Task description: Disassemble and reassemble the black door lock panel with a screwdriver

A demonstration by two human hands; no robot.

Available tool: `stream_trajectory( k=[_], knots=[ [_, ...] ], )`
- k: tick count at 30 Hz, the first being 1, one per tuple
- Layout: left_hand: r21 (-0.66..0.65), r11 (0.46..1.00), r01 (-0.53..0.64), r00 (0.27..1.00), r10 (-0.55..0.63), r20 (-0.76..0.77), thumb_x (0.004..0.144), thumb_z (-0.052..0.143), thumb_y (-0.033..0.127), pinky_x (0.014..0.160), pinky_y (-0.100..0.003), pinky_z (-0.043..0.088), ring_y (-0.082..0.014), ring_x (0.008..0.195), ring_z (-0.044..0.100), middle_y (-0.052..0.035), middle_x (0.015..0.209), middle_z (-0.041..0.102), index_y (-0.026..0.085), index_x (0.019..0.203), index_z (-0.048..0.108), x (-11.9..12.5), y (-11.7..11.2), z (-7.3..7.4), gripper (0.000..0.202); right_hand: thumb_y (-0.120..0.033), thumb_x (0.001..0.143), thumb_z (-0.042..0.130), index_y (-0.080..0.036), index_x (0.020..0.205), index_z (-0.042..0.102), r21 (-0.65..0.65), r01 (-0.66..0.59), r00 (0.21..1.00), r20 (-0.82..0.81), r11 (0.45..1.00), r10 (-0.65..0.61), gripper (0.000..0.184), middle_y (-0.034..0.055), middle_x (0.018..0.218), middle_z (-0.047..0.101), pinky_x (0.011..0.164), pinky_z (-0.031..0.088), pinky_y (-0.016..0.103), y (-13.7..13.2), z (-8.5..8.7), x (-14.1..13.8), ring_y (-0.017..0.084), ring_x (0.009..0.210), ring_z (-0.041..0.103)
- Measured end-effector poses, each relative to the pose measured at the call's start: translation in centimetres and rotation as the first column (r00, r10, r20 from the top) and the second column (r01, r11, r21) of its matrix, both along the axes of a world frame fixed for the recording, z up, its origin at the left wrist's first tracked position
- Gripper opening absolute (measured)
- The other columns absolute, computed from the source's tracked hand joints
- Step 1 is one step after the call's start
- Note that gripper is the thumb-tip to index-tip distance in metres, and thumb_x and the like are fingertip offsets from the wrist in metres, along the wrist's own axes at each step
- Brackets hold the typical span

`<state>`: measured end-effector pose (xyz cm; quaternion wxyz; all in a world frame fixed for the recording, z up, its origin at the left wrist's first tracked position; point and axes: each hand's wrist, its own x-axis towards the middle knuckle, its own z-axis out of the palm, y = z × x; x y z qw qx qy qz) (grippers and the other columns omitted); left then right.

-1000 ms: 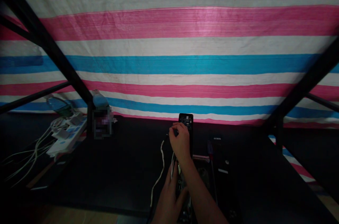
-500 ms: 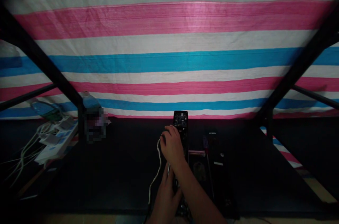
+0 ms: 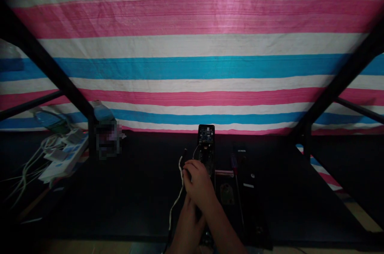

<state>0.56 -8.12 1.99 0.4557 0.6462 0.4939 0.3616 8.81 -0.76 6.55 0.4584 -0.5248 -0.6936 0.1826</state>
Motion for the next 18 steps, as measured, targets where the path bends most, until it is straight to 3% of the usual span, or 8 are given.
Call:
stream_trajectory(
  k=[6, 10, 14, 16, 18],
  knots=[
    [0.068, 0.998, -0.011, 1.0, 0.01, 0.009, 0.084, 0.059, 0.013, 0.116, -0.048, 0.039, -0.0337, 0.146, 0.04, -0.016, 0.166, 0.026, 0.021, 0.156, 0.034, 0.1, 0.1, -1.0, 0.077, -0.016, 0.093, 0.052, -0.022, 0.094, 0.07, -0.002, -0.012, 0.995, -0.095, 1.0, 0.012, 0.019, 0.0062, 0.098, 0.07, 0.088, 0.054, 0.035, -1.2, 0.0, 0.9, 0.021, 0.095, 0.067],
    [0.082, 0.997, -0.004, 1.0, 0.006, -0.018, 0.087, 0.06, 0.017, 0.122, -0.048, 0.029, -0.0309, 0.153, 0.024, -0.0124, 0.17, 0.015, 0.024, 0.16, 0.021, 0.0, 0.2, -1.7, 0.083, -0.021, 0.096, 0.052, -0.022, 0.095, 0.07, 0.087, 0.135, 0.98, -0.16, 0.987, -0.119, 0.018, 0.0068, 0.1, 0.069, 0.087, 0.054, 0.035, -2.2, -0.6, 2.4, 0.02, 0.094, 0.067],
    [0.062, 0.998, -0.015, 0.999, 0.018, -0.043, 0.09, 0.06, 0.024, 0.123, -0.051, 0.028, -0.0314, 0.154, 0.023, -0.0138, 0.169, 0.019, 0.021, 0.16, 0.024, -0.2, 0.0, -2.2, 0.079, -0.028, 0.096, 0.052, -0.02, 0.101, 0.069, 0.141, 0.466, 0.874, -0.229, 0.873, -0.429, 0.02, 0.0113, 0.11, 0.067, 0.09, 0.052, 0.041, -2.5, -1.9, 4.1, 0.024, 0.103, 0.064],
    [0.07, 0.997, -0.034, 0.999, 0.036, -0.028, 0.09, 0.062, 0.027, 0.123, -0.053, 0.027, -0.0318, 0.153, 0.025, -0.0148, 0.167, 0.026, 0.02, 0.158, 0.029, -0.4, 0.0, -2.4, 0.077, -0.031, 0.095, 0.052, -0.019, 0.114, 0.066, 0.094, 0.512, 0.843, -0.245, 0.854, -0.479, 0.027, 0.0147, 0.124, 0.063, 0.092, 0.052, 0.044, -2.5, -2.8, 4.5, 0.027, 0.114, 0.061],
    [0.08, 0.996, -0.05, 0.999, 0.05, -0.004, 0.09, 0.062, 0.029, 0.123, -0.053, 0.027, -0.032, 0.152, 0.028, -0.0147, 0.164, 0.032, 0.02, 0.157, 0.033, -0.5, -0.1, -2.6, 0.073, -0.035, 0.094, 0.053, -0.018, 0.126, 0.061, 0.017, 0.471, 0.854, -0.258, 0.882, -0.451, 0.037, 0.0161, 0.136, 0.057, 0.097, 0.05, 0.047, -2.5, -3.9, 4.5, 0.029, 0.124, 0.056]
  ],
)
